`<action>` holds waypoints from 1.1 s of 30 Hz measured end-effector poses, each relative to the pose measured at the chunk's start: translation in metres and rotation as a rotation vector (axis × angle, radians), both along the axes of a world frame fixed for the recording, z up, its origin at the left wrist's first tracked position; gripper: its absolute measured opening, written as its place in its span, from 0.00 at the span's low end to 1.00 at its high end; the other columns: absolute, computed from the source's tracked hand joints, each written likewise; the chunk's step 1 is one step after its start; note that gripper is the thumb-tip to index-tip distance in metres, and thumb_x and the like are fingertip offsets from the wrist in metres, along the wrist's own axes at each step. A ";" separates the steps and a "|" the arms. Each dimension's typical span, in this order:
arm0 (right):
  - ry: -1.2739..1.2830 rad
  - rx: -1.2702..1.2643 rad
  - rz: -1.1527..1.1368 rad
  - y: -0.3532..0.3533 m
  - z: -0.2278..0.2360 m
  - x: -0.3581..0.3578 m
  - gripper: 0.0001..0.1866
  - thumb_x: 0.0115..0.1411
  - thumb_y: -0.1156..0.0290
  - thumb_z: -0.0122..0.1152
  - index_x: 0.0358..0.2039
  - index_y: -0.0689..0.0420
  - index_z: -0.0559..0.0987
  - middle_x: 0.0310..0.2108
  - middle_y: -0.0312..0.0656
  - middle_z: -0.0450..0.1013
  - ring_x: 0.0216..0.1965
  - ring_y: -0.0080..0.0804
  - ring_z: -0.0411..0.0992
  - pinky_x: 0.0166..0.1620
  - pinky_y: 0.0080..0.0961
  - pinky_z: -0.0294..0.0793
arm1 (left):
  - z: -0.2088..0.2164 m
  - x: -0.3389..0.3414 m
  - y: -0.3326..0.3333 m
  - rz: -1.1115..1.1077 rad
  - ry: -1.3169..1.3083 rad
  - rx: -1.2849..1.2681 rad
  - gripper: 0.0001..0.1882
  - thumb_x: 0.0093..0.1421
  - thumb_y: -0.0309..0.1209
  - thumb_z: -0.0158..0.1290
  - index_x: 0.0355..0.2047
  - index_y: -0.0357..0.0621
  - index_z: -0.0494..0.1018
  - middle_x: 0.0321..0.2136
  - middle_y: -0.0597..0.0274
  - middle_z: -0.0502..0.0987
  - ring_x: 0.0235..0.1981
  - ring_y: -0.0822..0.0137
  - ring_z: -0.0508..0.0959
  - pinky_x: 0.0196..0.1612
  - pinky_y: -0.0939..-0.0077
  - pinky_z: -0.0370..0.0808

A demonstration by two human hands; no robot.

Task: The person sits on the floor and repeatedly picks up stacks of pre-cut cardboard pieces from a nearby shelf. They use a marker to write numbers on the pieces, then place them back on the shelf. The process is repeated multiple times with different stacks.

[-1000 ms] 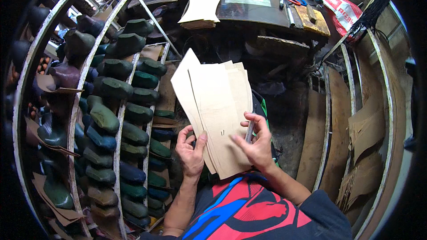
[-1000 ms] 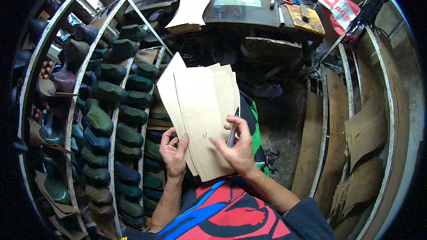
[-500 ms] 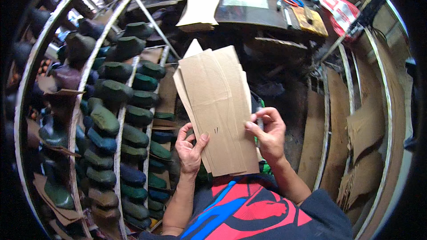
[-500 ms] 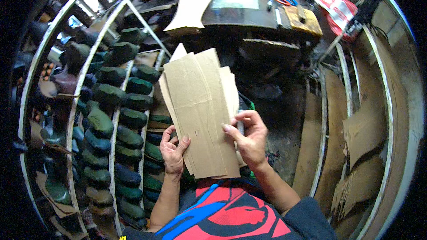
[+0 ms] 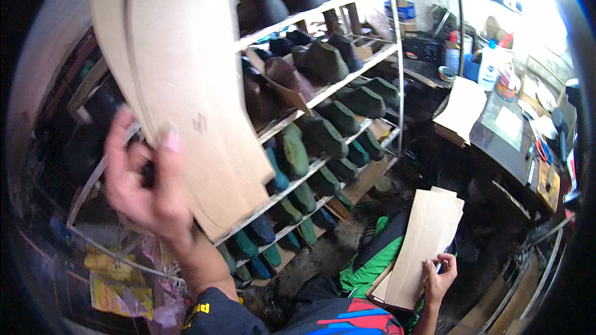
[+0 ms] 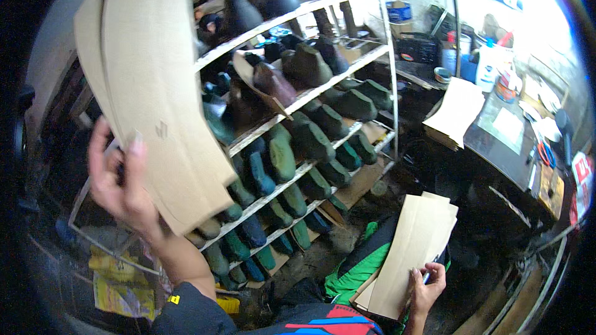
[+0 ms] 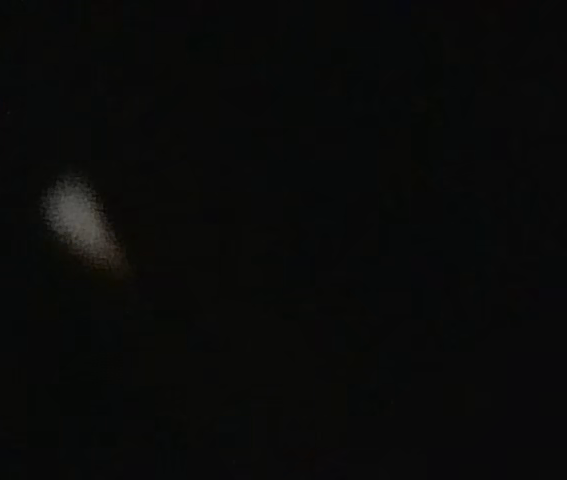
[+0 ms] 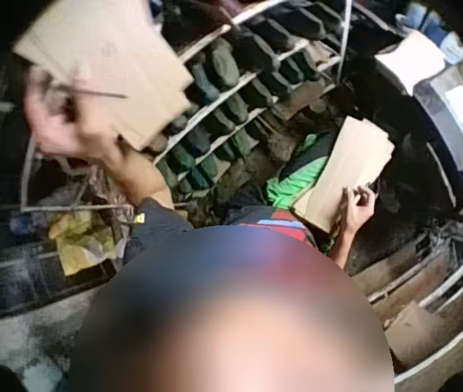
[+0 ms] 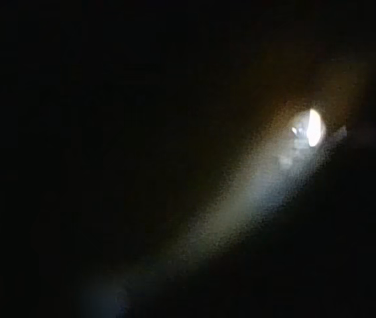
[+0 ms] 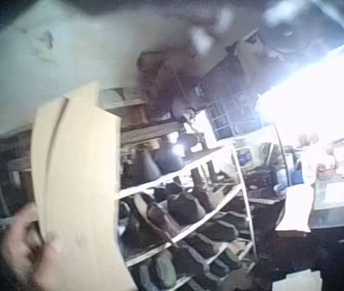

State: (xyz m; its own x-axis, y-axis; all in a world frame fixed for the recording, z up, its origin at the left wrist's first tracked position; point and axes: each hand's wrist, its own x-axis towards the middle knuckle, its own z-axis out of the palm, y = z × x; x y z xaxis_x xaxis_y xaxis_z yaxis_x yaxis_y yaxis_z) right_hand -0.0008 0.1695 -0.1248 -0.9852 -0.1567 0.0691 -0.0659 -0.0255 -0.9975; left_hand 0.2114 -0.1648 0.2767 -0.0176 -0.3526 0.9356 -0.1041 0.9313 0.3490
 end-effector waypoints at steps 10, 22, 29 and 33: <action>0.083 0.171 0.004 0.012 0.006 -0.008 0.14 0.62 0.81 0.66 0.47 0.62 0.75 0.36 0.34 0.71 0.36 0.18 0.69 0.42 0.19 0.71 | 0.188 0.211 -0.090 0.890 -0.151 -0.097 0.23 0.60 0.28 0.62 0.57 0.41 0.81 0.27 0.63 0.82 0.31 0.74 0.79 0.40 0.75 0.75; -0.061 -0.144 -0.030 0.042 0.006 -0.024 0.39 0.66 0.40 0.62 0.64 0.60 0.72 0.30 0.28 0.71 0.29 0.15 0.66 0.31 0.16 0.65 | 0.271 0.343 -0.248 0.734 -0.610 0.272 0.25 0.51 0.31 0.58 0.50 0.34 0.84 0.34 0.63 0.85 0.33 0.71 0.80 0.44 0.75 0.76; 0.141 -0.154 -0.012 0.042 0.020 -0.005 0.46 0.60 0.43 0.72 0.68 0.58 0.65 0.39 0.31 0.70 0.35 0.18 0.67 0.37 0.15 0.66 | 0.301 0.348 -0.236 0.563 -0.590 0.372 0.26 0.49 0.30 0.56 0.48 0.35 0.84 0.32 0.63 0.84 0.33 0.71 0.80 0.41 0.76 0.75; 0.113 -0.103 0.002 0.047 0.021 -0.008 0.32 0.66 0.57 0.69 0.64 0.57 0.68 0.37 0.32 0.71 0.33 0.17 0.67 0.35 0.15 0.67 | 0.298 0.346 -0.228 0.812 -0.797 0.340 0.25 0.53 0.33 0.57 0.50 0.36 0.83 0.35 0.62 0.84 0.37 0.69 0.82 0.45 0.77 0.77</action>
State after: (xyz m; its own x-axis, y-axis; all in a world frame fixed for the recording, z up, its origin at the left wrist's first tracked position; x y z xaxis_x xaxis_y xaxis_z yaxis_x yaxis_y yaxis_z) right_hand -0.0089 0.2170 -0.1035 -0.9699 -0.1453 0.1953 -0.1774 -0.1273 -0.9759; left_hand 0.5571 -0.3932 0.5752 -0.2091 -0.7575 0.6185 -0.9215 0.3643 0.1346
